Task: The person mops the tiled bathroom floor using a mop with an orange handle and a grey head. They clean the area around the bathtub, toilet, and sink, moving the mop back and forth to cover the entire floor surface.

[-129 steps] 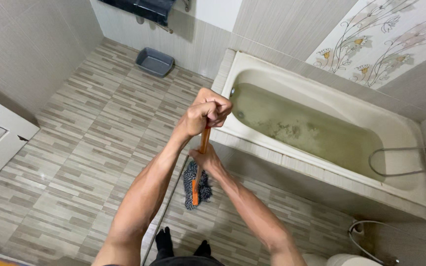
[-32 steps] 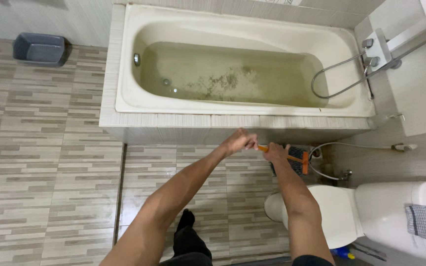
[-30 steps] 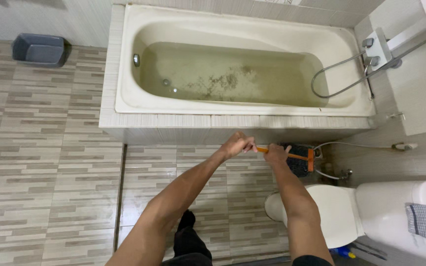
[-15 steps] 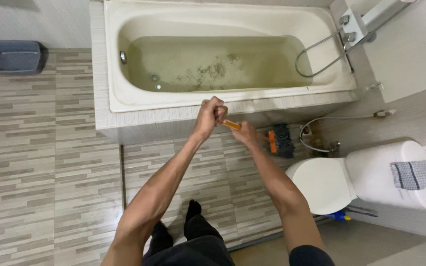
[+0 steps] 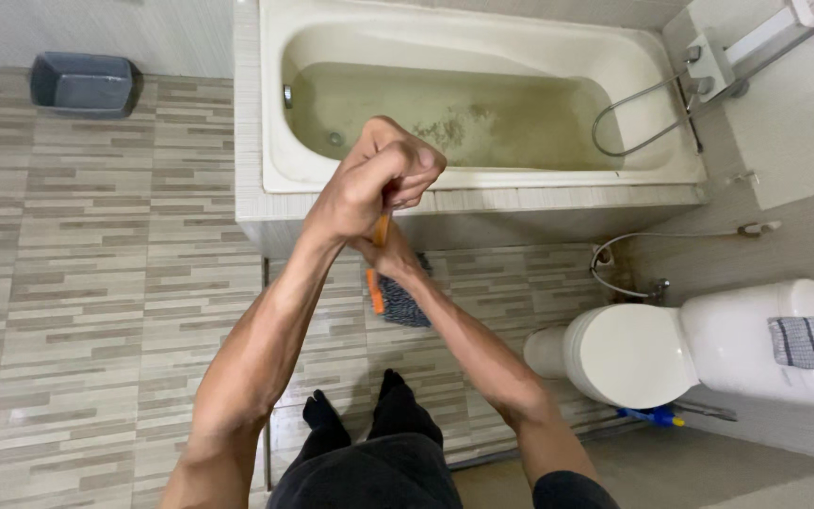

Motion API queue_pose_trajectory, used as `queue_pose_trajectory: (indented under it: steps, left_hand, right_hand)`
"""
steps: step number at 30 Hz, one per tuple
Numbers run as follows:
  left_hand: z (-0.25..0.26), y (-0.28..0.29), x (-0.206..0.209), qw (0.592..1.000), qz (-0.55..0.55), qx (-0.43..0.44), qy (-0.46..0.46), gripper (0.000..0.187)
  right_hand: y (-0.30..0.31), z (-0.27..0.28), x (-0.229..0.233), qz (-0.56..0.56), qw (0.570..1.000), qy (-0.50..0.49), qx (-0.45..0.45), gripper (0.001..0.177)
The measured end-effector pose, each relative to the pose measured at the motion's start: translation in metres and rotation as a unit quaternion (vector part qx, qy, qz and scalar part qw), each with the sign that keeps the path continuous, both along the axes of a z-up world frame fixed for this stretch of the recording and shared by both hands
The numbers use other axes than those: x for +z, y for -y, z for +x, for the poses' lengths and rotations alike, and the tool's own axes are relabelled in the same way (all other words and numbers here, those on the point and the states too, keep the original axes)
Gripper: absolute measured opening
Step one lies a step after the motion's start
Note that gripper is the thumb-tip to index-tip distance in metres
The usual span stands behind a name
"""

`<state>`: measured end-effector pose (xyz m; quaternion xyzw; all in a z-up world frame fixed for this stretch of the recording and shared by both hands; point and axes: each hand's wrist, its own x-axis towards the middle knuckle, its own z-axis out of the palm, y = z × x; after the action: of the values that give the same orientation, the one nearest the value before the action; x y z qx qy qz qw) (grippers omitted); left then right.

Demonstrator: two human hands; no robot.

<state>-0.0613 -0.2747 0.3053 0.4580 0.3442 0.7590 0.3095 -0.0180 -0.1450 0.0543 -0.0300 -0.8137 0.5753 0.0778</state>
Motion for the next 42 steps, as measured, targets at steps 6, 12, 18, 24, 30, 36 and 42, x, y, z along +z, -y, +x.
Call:
queue_pose_trajectory:
  steps: [6, 12, 18, 24, 30, 36, 42]
  left_hand:
    - [0.006, 0.014, 0.004, 0.992, 0.026, 0.040, -0.117, 0.040]
    - [0.011, -0.035, -0.015, 0.980, -0.146, 0.063, -0.123, 0.054]
    - [0.031, -0.118, -0.001, 0.958, -0.193, 0.128, -0.171, 0.058]
    - [0.066, -0.223, 0.019, 0.977, -0.117, 0.072, -0.166, 0.061]
    - [0.099, -0.322, -0.022, 0.988, -0.087, 0.017, -0.129, 0.059]
    - [0.105, -0.374, -0.119, 0.989, -0.131, -0.073, 0.002, 0.048]
    - [0.108, -0.381, -0.205, 0.986, -0.150, -0.069, -0.022, 0.041]
  right_hand:
    - [0.075, -0.003, -0.041, -0.034, 0.999, -0.001, 0.034, 0.029]
    - [0.059, -0.008, -0.054, -0.020, 0.999, -0.016, 0.045, 0.032]
    - [-0.038, 0.010, -0.039, 0.023, 0.999, 0.012, 0.035, 0.035]
    - [-0.173, 0.067, -0.029, 0.065, 0.996, 0.060, 0.013, 0.039]
    - [-0.315, 0.135, -0.066, 0.097, 0.992, 0.028, -0.079, 0.038]
    - [-0.438, 0.190, -0.091, 0.158, 0.941, 0.294, -0.058, 0.030]
    - [-0.494, 0.216, -0.130, 0.308, 0.911, 0.270, -0.042, 0.020]
